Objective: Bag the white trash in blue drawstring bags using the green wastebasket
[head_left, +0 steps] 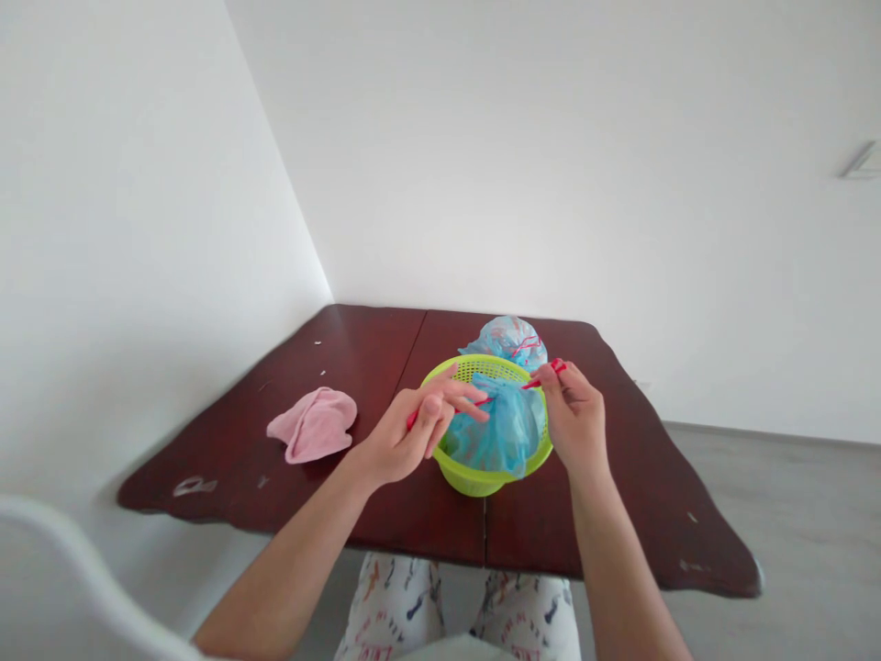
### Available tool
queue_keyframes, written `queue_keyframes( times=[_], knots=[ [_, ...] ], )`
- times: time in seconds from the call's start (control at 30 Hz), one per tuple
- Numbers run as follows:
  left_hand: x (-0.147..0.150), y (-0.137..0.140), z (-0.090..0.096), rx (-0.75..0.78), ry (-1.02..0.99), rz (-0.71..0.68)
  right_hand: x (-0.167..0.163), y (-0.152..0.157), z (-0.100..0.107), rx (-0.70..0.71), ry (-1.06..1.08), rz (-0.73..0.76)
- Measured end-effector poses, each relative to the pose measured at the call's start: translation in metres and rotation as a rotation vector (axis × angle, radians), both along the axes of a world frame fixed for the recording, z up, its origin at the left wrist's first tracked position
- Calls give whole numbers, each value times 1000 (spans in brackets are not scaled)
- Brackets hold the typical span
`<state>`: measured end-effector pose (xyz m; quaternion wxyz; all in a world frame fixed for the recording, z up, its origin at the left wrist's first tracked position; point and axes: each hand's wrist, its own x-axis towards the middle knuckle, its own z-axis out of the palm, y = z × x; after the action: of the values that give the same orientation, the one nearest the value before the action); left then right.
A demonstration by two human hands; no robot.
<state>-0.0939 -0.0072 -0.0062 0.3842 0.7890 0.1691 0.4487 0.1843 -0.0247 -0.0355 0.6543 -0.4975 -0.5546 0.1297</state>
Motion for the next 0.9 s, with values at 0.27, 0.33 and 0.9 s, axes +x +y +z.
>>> queue_keyframes(
  times=[0.27, 0.33, 0.9],
  knots=[
    [-1, -4, -12, -198, 199, 131, 6, -2, -29, -99, -124, -67],
    [1, -2, -6, -139, 359, 220, 1, -10, -24, -115, -81, -26],
    [26, 28, -9, 176, 484, 375, -6, -54, -15, -8, 12, 133]
  ],
)
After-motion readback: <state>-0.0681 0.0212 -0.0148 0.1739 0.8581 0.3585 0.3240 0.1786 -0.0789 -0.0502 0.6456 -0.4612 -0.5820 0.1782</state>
